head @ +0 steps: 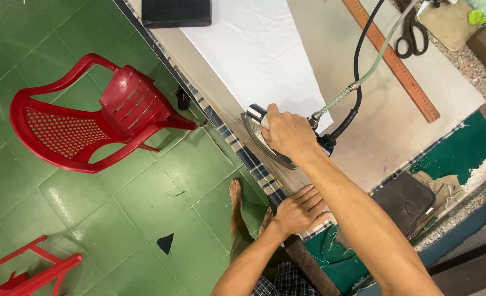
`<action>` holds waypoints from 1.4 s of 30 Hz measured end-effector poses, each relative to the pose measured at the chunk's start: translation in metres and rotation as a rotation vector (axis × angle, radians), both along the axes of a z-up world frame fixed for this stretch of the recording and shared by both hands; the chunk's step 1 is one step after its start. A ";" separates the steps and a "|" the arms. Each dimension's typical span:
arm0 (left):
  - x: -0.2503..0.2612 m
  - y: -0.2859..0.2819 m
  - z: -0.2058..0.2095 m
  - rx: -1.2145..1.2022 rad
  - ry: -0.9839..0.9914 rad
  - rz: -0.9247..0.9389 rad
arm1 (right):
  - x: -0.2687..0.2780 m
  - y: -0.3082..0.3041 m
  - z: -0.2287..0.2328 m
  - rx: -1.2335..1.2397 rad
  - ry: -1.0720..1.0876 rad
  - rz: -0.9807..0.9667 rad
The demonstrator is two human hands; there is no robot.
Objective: The person irons a white fabric piece on a work table using a steam iron and a black pressing block, then uses shears to trim the fabric edges. The person handles the fabric and tools directly, smoothing and cutting the material.
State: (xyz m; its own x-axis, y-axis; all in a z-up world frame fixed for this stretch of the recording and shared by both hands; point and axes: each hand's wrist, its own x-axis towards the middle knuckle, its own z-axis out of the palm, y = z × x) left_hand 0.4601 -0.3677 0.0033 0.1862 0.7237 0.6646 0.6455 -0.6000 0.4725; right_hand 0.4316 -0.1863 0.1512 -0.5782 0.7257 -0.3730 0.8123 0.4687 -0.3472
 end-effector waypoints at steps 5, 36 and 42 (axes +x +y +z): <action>-0.001 -0.004 0.000 -0.002 -0.025 -0.013 | 0.006 -0.007 0.001 0.014 0.011 -0.022; -0.302 -0.033 -0.038 -0.311 0.156 -0.485 | 0.023 -0.020 -0.042 0.129 -0.244 -0.161; -0.359 0.104 0.051 0.048 0.147 -0.282 | 0.025 -0.021 -0.049 0.064 -0.291 -0.232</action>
